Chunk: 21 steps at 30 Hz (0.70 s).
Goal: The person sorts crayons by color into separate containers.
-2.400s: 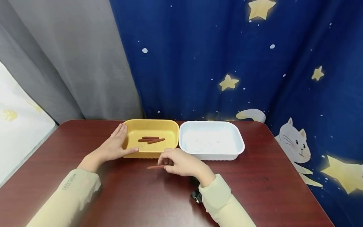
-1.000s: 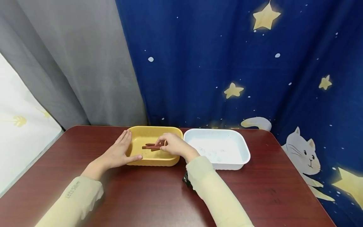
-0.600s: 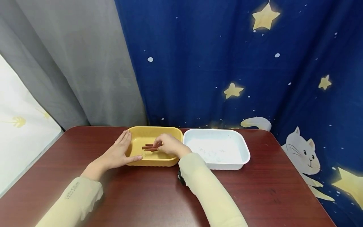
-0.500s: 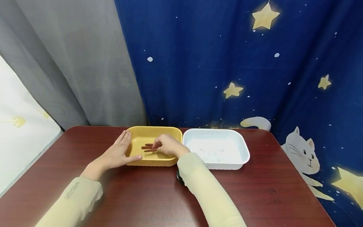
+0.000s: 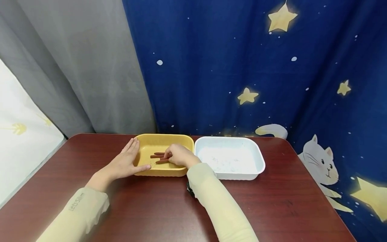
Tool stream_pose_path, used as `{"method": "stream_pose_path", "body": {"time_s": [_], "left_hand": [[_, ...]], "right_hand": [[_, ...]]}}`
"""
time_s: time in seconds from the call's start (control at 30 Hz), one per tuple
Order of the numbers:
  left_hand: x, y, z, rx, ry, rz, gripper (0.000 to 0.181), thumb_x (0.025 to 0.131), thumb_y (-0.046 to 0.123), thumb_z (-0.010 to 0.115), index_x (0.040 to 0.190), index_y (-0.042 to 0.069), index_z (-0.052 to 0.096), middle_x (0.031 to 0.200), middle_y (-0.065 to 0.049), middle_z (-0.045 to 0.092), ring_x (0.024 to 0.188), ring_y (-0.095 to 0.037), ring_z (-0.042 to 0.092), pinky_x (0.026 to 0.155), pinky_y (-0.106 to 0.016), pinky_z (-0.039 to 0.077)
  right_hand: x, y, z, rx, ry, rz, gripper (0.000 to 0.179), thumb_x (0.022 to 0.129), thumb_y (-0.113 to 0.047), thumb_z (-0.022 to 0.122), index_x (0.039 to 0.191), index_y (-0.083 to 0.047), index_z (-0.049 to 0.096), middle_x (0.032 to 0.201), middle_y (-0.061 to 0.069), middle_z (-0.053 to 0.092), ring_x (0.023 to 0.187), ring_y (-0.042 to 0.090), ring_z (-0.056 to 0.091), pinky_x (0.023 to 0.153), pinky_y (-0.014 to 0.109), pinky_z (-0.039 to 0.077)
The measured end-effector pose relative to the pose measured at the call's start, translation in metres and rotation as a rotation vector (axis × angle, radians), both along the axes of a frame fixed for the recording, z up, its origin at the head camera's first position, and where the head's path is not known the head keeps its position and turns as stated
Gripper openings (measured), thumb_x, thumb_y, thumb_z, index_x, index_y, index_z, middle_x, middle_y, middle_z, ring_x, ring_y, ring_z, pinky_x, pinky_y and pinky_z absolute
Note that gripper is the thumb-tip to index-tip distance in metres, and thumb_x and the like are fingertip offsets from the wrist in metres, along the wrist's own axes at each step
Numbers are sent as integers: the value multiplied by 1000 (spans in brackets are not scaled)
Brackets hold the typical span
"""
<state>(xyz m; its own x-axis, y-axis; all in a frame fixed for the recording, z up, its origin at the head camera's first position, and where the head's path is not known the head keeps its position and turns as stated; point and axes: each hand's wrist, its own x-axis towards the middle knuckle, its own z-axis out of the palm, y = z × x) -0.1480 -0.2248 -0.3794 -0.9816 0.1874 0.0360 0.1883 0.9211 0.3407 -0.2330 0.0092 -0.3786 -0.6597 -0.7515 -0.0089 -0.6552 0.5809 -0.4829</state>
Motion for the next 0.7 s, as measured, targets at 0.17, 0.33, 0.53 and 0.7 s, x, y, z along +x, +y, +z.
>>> {"method": "stream_pose_path", "body": {"time_s": [0.17,0.33,0.53,0.7], "left_hand": [[0,-1,0,2,4,-4,124,81,75,60,155,-11,9,165,-26,5,154,-41,0,121,-60,16],[0,-1,0,4,-1,-2,124,81,75,61,155,-10,9,165,-26,5,154,-41,0,121,-61,17],[-1,-1,-1,-1,3,-5,125,81,75,61,155,-10,9,165,-26,5,154,-41,0,121,-60,17],[-3,-3,-1,-7,1,-7,125,81,75,61,155,-10,8,165,-26,3,154,-41,-1,121,-60,16]], "right_hand": [[1,-1,0,27,20,-2,18,88,0,67,96,-11,79,92,3,67,88,16,59,87,32,49],[2,-1,-1,58,45,2,16,90,-2,67,97,-11,78,91,3,66,86,16,58,85,31,49],[2,0,0,11,29,-11,15,92,-5,64,96,-10,78,94,3,69,89,16,60,88,31,49],[4,3,3,-47,57,-18,16,95,-11,63,101,-10,77,100,3,70,96,18,62,92,34,49]]}}
